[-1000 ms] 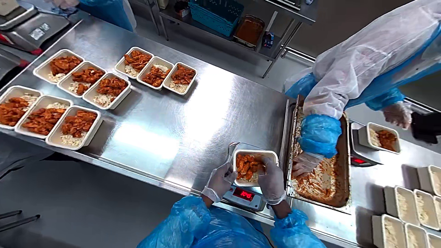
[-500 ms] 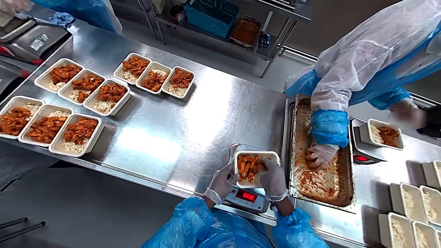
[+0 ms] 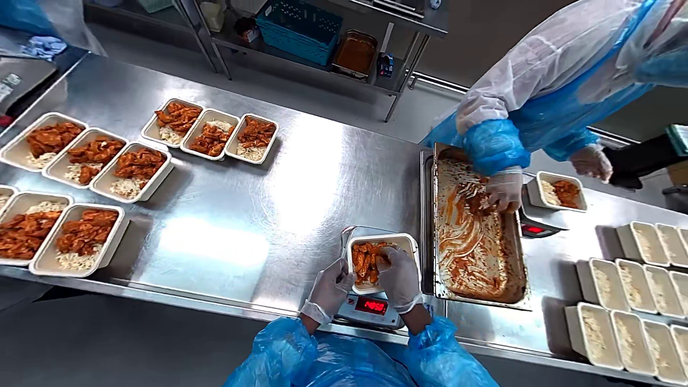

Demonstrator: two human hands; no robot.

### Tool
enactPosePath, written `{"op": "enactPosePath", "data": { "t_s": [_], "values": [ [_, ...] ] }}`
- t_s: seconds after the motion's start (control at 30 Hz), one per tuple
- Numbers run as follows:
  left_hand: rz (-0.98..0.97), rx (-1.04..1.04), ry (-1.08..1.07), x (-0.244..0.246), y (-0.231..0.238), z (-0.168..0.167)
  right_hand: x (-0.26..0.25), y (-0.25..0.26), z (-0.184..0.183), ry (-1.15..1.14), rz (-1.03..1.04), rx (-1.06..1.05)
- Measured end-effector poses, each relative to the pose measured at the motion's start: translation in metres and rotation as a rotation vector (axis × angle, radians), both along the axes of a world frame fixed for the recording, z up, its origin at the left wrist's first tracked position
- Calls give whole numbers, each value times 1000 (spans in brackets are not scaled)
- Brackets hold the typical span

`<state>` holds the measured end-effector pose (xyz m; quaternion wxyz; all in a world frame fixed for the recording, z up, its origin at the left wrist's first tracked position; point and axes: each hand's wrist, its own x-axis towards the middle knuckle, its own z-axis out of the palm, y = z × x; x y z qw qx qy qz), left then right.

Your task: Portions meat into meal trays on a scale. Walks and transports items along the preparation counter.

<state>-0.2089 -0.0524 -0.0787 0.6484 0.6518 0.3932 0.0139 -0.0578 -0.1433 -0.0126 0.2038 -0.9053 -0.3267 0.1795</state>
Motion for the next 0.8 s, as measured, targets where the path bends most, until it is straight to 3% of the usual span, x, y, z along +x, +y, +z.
{"op": "enactPosePath", "data": {
  "t_s": [0.23, 0.37, 0.57, 0.67, 0.8],
  "values": [
    [1, 40, 17, 3, -1, 6, -9, 3, -15, 63, 10, -40],
    [-12, 75, 39, 1, 4, 5, -7, -3, -3, 129, 64, -46],
    [20, 71, -9, -12, 13, 4, 8, -48, 21, 183, 46, 273],
    [88, 109, -11, -30, 22, 7, 68, -83, 28, 121, -18, 293],
    [169, 193, 94, -49, 29, 18, 219, -118, 6, -70, -209, 64]
  ]
}}
